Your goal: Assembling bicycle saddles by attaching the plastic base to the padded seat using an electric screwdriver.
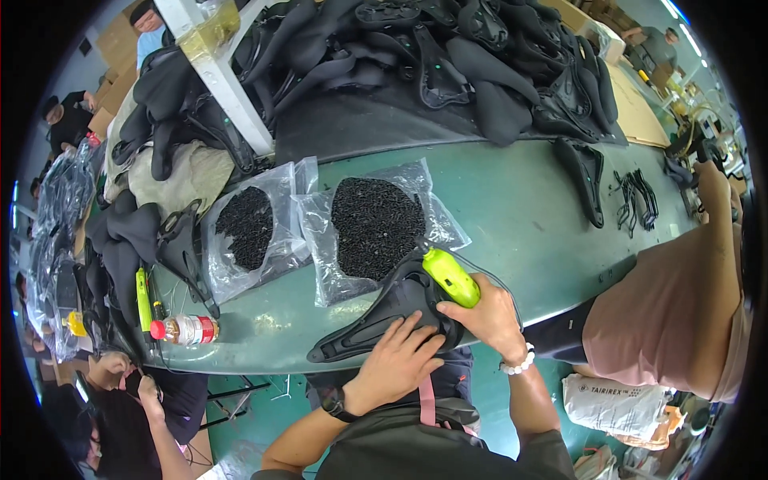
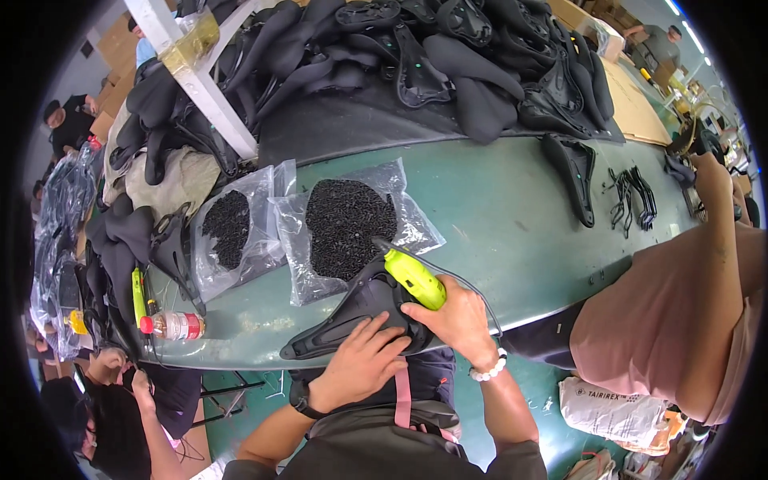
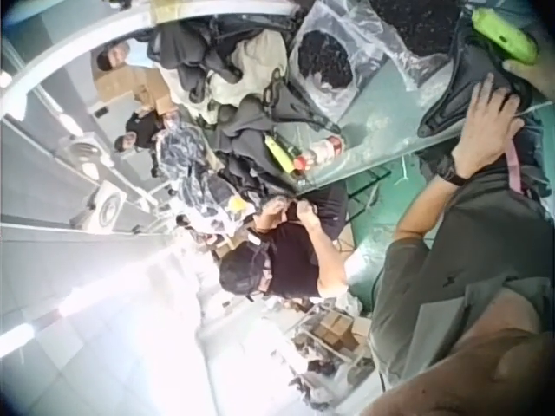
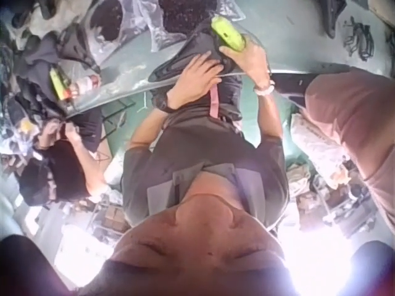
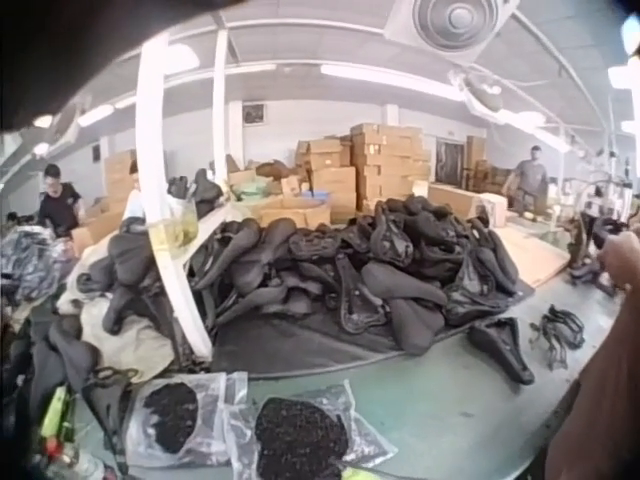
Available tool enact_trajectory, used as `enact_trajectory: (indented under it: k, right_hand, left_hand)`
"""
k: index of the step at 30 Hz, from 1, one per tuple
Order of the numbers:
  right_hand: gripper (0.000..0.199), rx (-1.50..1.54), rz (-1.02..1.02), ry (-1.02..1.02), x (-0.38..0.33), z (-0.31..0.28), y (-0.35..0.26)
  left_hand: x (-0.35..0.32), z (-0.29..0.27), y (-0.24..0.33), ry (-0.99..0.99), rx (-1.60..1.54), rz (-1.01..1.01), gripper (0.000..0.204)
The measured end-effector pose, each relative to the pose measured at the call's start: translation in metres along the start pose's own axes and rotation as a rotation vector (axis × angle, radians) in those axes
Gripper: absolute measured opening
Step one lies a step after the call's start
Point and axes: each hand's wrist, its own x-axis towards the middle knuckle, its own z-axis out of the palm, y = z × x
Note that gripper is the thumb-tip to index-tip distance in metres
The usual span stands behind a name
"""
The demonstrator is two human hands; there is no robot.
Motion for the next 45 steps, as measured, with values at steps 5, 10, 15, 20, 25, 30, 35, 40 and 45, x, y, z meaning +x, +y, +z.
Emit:
enact_trajectory:
  k: [5, 10, 15, 20, 25, 30, 35, 40, 45]
  right_hand:
    - [0.060, -0.197, -0.073, -0.043, 0.017, 0.021, -0.002]
    - [0.054, -0.203, -0.067, -0.078, 0.023, 0.022, 0.003]
    - [0.053, -0.143, -0.061, 0.001, 0.011, 0.009, 0.000]
    - [0.094, 0.948, -0.107, 0.041, -0.019, -0.024, -0.007]
    - [0.111, 1.431, -0.680, -0.161, -0.045, 0.008, -0.049]
    - [0.102, 1.338, -0.855, -0.112, -0.042, 0.054, -0.071]
    - [0.111, 1.287, -0.831, -0.096, -0.033, 0.081, -0.072]
    - [0.112, 1.251, -0.802, -0.067, -0.036, 0.086, -0.069]
    - [0.068, 1.172, -0.896, -0.164, -0.035, 0.094, -0.073]
  left_hand:
    - [0.002, 0.006, -0.010, 0.019, -0.063, -0.080, 0.047]
    - [-0.011, -0.007, -0.015, 0.102, 0.138, -0.044, 0.050]
    - [-0.104, -0.040, -0.055, 0.323, 0.047, -0.506, 0.045]
    - [-0.105, -0.018, -0.065, 0.410, -0.028, -0.439, 0.035]
    - [-0.067, 0.007, -0.064, 0.325, -0.173, -0.259, 0.035]
    - [-0.061, 0.007, -0.074, 0.329, -0.332, -0.240, 0.036]
    - [-0.064, 0.005, -0.075, 0.274, -0.440, -0.293, 0.037]
    - [-0.064, 0.010, -0.073, 0.274, -0.466, -0.307, 0.038]
    - [-0.065, 0.008, -0.077, 0.279, -0.467, -0.288, 0.041]
